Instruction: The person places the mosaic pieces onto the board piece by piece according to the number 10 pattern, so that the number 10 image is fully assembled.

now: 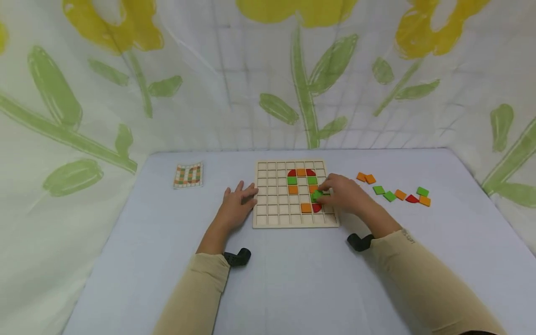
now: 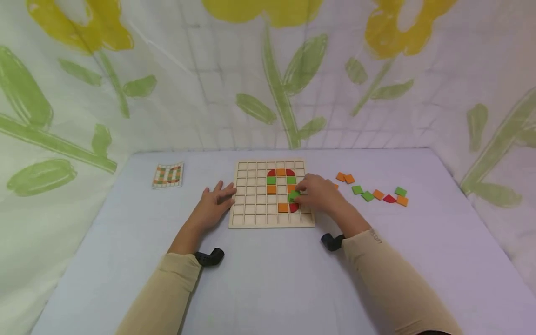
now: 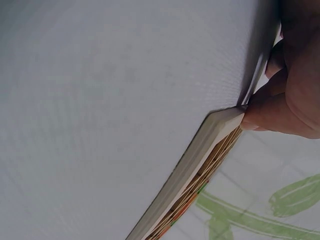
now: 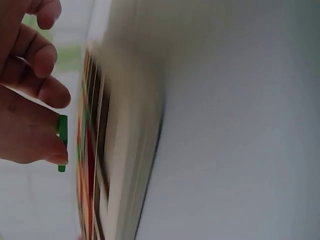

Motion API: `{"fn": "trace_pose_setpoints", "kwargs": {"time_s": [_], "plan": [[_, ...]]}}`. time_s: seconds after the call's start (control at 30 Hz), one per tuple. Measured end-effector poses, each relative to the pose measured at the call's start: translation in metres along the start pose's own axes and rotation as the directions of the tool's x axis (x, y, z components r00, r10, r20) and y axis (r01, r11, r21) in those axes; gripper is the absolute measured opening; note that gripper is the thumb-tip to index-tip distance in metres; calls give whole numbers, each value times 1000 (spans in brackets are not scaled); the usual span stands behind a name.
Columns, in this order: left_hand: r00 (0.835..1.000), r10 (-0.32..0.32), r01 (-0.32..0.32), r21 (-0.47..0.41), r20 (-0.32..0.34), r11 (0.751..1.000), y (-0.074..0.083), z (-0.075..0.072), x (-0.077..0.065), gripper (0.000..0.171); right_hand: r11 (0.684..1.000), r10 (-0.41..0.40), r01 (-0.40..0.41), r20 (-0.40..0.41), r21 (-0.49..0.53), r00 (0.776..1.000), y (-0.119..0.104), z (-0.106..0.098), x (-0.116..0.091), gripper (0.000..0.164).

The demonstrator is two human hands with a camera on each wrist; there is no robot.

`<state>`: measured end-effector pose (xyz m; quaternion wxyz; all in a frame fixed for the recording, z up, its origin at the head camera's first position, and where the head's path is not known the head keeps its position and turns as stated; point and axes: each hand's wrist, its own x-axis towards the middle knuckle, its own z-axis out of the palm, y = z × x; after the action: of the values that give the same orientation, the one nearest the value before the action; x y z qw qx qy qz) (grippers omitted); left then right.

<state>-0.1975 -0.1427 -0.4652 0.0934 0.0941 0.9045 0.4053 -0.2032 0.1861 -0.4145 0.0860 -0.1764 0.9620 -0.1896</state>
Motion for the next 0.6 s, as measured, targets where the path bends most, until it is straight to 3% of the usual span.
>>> {"fn": "trace_pose_setpoints", "kwargs": {"time_s": [0.13,0.23,0.6], "plan": [[1000,-12,12,-10,0,1000,0,0,-2,41,997,-77,78,27,-17,997,-30,15,16,31],[1000,-10,10,-4,0,1000,-2,3,-2,41,996,-88,88,37,-10,995,-42,22,24,30],[1000,22,-22,9,-5,1000,-1,0,-2,41,998,-59,59,35,12,998,-47,24,27,24]]}}
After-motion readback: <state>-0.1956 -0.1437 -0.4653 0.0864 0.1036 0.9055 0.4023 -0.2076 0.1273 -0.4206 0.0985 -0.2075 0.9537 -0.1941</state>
